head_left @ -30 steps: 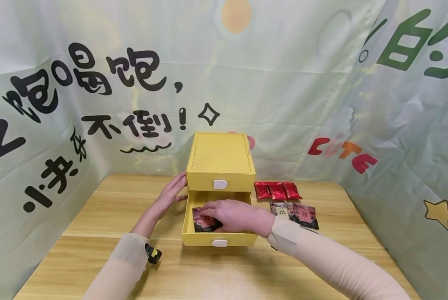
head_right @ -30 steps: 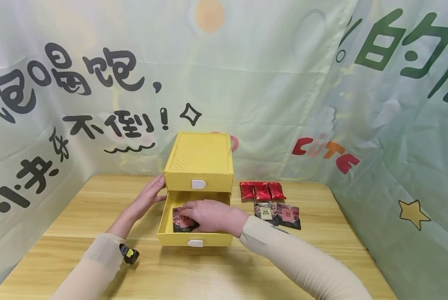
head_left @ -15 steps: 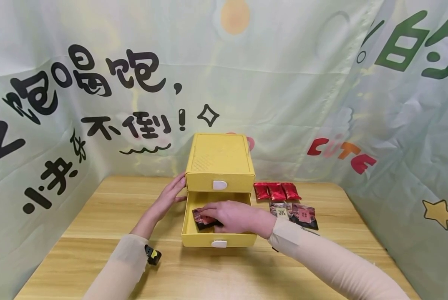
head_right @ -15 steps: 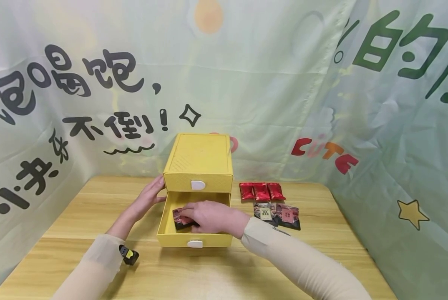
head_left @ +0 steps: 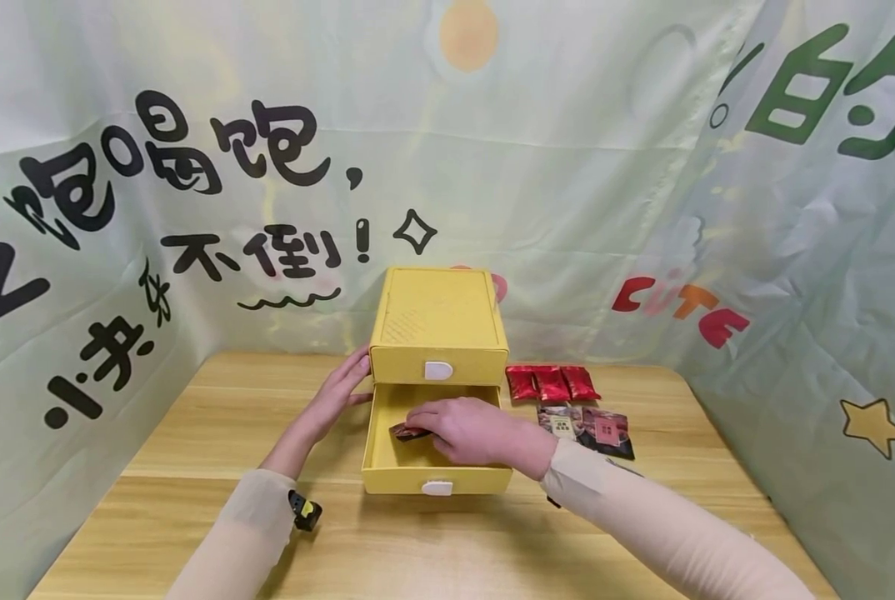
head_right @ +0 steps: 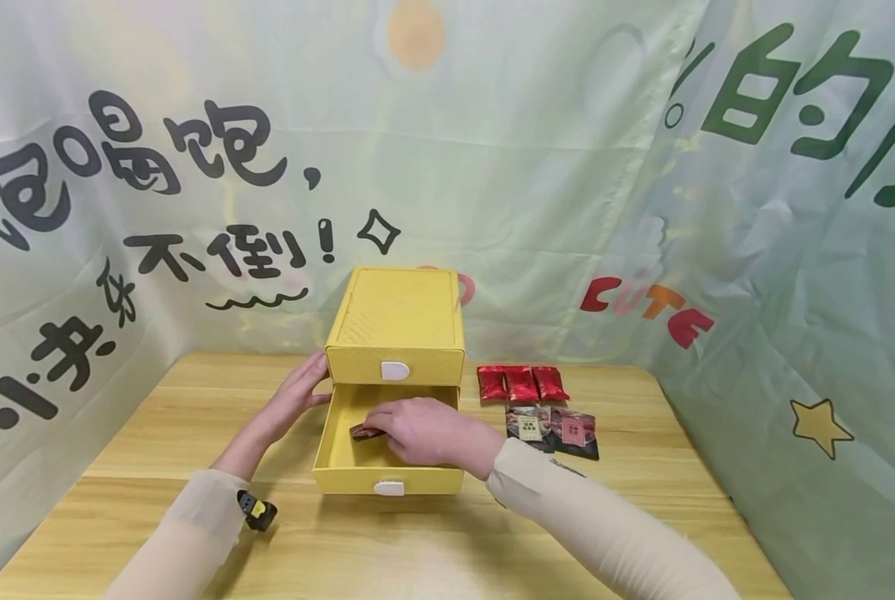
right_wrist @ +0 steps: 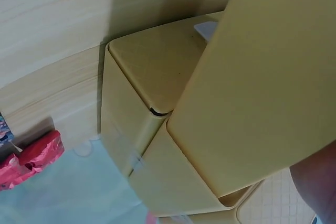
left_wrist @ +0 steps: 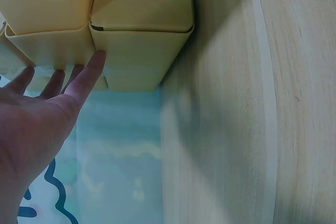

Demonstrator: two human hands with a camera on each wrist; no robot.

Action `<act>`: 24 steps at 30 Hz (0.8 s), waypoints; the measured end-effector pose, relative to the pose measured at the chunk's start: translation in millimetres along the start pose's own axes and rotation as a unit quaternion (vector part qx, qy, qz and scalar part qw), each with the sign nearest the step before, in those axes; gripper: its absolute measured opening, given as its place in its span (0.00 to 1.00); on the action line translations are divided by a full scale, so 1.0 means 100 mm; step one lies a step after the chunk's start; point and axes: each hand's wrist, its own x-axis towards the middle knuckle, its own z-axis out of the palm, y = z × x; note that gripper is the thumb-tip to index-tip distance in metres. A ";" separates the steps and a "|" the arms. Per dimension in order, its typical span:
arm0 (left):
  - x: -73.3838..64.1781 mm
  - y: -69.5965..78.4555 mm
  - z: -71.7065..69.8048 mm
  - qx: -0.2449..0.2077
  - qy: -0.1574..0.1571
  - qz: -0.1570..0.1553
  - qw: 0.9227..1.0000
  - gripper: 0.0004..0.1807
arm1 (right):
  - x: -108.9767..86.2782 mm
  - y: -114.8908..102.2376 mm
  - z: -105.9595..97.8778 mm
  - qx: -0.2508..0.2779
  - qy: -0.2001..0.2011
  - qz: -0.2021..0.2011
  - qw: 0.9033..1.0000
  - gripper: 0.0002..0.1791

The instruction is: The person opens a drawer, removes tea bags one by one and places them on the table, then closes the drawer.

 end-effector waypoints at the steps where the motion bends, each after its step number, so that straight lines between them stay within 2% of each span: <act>1: 0.00 0.00 0.00 0.001 0.000 0.000 1.000 0.34 | -0.01 0.00 0.00 -0.002 0.005 0.000 1.000 0.21; 11: 0.00 0.00 0.00 -0.004 -0.002 -0.001 1.000 0.35 | -0.08 0.01 0.00 -0.003 0.034 0.013 0.999 0.19; 24: 0.00 -0.01 0.00 -0.009 0.000 -0.004 1.000 0.35 | -0.20 0.01 -0.04 0.030 0.054 0.015 0.998 0.18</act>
